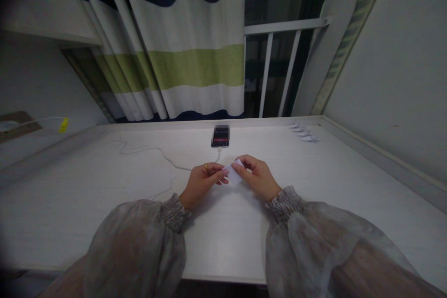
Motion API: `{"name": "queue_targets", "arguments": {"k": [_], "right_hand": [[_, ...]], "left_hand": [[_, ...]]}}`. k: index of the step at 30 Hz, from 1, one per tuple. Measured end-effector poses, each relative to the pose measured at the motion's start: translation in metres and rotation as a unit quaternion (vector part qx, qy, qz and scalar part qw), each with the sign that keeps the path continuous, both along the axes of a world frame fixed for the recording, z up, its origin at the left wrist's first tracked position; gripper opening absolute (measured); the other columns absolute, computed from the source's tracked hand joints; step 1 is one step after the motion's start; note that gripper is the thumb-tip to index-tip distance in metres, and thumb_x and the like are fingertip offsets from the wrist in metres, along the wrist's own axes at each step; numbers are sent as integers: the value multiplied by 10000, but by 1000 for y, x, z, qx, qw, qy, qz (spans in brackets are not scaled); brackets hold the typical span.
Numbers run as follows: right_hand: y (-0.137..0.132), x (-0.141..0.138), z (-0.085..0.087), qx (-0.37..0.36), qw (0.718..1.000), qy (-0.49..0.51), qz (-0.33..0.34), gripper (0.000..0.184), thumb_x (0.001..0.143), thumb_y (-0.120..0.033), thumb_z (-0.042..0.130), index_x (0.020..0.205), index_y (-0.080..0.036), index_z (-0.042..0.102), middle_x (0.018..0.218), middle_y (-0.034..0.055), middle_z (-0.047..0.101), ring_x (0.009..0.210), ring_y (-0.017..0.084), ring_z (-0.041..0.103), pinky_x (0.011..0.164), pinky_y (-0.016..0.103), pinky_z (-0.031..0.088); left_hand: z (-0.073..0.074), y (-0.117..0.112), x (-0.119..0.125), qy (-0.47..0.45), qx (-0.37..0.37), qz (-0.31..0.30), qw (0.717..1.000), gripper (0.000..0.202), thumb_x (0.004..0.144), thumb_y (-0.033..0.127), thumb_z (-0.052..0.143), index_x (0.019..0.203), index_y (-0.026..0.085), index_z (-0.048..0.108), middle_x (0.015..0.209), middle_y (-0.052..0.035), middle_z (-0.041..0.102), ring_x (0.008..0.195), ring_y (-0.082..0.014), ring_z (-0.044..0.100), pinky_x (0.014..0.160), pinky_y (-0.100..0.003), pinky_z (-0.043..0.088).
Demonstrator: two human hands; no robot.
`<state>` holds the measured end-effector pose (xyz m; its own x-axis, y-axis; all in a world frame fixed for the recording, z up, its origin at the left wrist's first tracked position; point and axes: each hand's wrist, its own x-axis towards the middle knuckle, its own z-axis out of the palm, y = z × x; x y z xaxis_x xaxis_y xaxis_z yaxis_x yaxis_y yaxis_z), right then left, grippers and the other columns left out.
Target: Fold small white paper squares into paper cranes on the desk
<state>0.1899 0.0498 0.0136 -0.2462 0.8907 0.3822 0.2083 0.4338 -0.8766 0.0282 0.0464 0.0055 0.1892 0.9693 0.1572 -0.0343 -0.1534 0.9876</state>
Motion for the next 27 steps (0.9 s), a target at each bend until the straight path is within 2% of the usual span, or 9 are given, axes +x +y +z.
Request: {"name": "queue_targets", "arguments": {"k": [12,17,27], "right_hand": [[-3,-1,2,6,1000,-3,-2,197,764,-354,515,727,-163,544,638,-12,511,597,104,460,563,228,381],[-3,0,0,4,1000,7,6,200,757,-360,529,727,-164,561,643,-13,517,605,104,463,576,232,382],[-6,-2,4,-50,997,57,-17,243,699,-396,571,652,-162,616,614,-8,533,570,104,458,528,231,381]], "left_hand": [[3,-2,0,-29,1,-16,999,181,619,285,664,651,117,606,523,-1,614,482,-93,576,503,-195,418],[5,-3,-1,-60,-20,-26,998,208,573,291,691,599,122,572,503,0,615,471,-92,562,505,-203,409],[4,-2,-2,-73,-27,-32,997,204,561,280,692,559,129,554,475,4,601,460,-84,533,512,-210,389]]}}
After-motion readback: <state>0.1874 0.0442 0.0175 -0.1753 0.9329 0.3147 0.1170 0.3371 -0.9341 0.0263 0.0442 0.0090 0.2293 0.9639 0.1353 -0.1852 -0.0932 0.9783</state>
